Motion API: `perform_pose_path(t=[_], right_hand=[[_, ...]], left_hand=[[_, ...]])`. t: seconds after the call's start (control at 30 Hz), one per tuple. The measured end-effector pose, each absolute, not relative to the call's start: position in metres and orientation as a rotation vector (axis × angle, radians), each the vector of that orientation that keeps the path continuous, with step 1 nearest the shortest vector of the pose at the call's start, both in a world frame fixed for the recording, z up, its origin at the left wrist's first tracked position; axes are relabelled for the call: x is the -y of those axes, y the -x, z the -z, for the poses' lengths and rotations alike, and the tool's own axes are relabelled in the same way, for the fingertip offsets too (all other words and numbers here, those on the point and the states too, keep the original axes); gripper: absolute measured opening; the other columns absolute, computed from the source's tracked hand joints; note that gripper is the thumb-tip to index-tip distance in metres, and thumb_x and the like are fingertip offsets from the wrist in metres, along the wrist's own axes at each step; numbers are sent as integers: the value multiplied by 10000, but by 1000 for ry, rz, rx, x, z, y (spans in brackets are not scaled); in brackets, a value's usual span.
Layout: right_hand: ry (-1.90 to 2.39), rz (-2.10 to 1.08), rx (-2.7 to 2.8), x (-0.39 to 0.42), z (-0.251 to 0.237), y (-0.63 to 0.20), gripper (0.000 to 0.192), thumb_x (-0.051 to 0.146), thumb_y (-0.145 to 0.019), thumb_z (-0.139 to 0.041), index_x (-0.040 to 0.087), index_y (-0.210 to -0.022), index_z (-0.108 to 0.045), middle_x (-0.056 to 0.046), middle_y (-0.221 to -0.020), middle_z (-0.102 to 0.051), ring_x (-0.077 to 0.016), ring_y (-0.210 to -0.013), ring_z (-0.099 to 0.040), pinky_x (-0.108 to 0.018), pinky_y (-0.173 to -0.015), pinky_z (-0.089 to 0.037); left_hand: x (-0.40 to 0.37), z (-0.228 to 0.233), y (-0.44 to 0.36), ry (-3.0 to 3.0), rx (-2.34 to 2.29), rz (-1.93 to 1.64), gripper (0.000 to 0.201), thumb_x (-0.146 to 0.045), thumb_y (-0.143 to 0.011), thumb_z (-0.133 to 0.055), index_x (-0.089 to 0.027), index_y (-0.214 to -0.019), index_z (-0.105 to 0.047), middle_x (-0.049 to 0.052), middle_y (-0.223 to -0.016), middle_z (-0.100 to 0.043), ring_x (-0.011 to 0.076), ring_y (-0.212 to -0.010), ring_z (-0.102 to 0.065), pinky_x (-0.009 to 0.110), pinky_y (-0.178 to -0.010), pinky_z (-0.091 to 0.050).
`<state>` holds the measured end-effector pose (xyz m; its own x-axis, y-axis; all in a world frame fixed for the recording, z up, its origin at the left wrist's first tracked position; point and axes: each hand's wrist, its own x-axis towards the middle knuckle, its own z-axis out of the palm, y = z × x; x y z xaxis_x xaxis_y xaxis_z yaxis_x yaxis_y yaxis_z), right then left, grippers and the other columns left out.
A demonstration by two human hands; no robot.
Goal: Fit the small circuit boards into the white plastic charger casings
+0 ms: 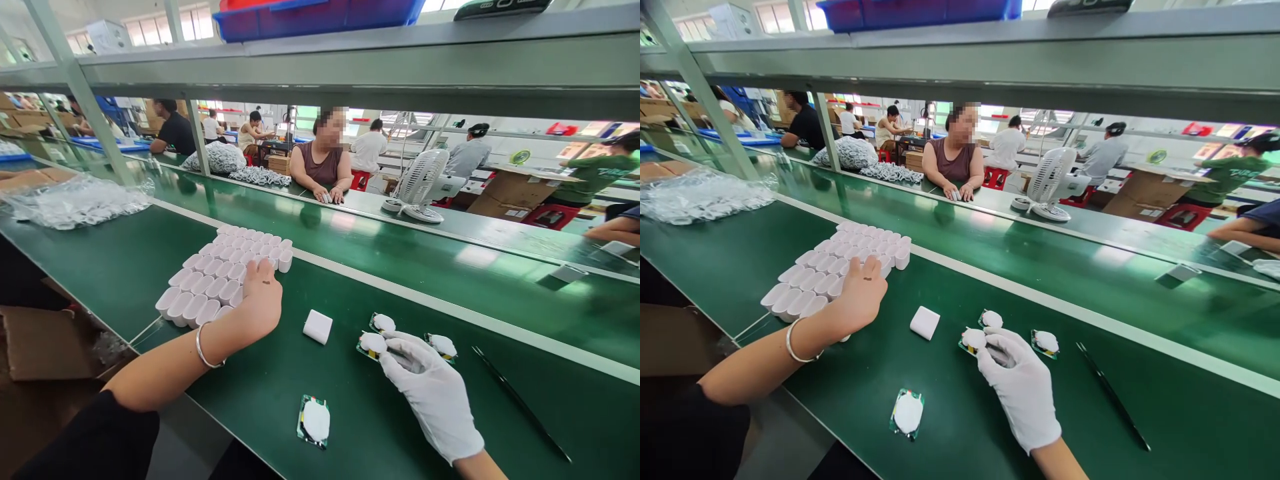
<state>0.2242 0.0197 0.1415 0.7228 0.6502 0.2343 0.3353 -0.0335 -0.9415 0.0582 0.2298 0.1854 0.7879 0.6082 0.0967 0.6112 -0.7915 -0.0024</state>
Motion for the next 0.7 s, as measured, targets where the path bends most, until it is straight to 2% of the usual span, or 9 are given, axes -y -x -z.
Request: perform_pose_path(t=[0.13,0.27,0.33,0.4,0.5,0.6,0.7], right_hand=[[1635,-312,788,-20,-143,-221,137,282,-604,-731,187,-700,-709,-77,-915,-680,-209,-730,-674,-298,-761,-586],[1642,-316,757,-21,-143,-219,155,285,-591,-728,185,-708,-709,-78,-921,-679,-211,-744,-675,-298,-771,-583],[1640,-315,752,-22,-141,-219,161,288,-587,-730,188,-712,-708,-78,-924,-679,-210,-736,-676,-298,-761,-586],[1637,-315,760,-23,-140,-220,156,287,-591,-730,190,-711,-707,-79,-928,-678,-209,-731,-678,-293,-749,-590],[1631,-301,778,-22,-141,-221,141,276,-603,-730,187,-709,-707,-86,-930,-682,-216,-752,-682,-295,-749,-592],[1595,-251,810,-19,-143,-221,125,255,-629,-721,189,-734,-702,-87,-939,-689,-214,-743,-687,-299,-729,-602],[1541,-114,915,-15,-145,-220,86,206,-680,-685,203,-767,-690,-76,-951,-687,-198,-746,-689,-283,-702,-612]], left_hand=[[-214,-207,-60,2813,958,-86,136,-109,-566,-727,-108,-675,-644,139,-794,-619,348,-909,-528,522,-889,-353],[-190,-216,-67,2872,815,-100,158,-62,-650,-658,-75,-807,-644,158,-888,-600,329,-916,-539,483,-866,-381],[-184,-212,-73,3027,797,-107,244,-104,-698,-648,-88,-941,-632,144,-1000,-573,320,-968,-542,460,-871,-405],[-184,-204,-81,3269,859,-115,376,-129,-713,-655,-125,-1083,-590,111,-1096,-537,275,-978,-566,393,-861,-443],[-189,-191,-93,3532,1034,11,584,-127,-649,-728,-146,-1197,-526,103,-1197,-493,235,-965,-598,322,-836,-480],[-190,-182,-99,3594,1080,158,581,-76,-513,-811,-110,-1055,-605,123,-1156,-544,278,-980,-598,352,-835,-495],[-185,-178,-97,3615,999,232,460,-51,-521,-802,-136,-943,-641,92,-1046,-611,294,-1007,-581,377,-824,-500]])
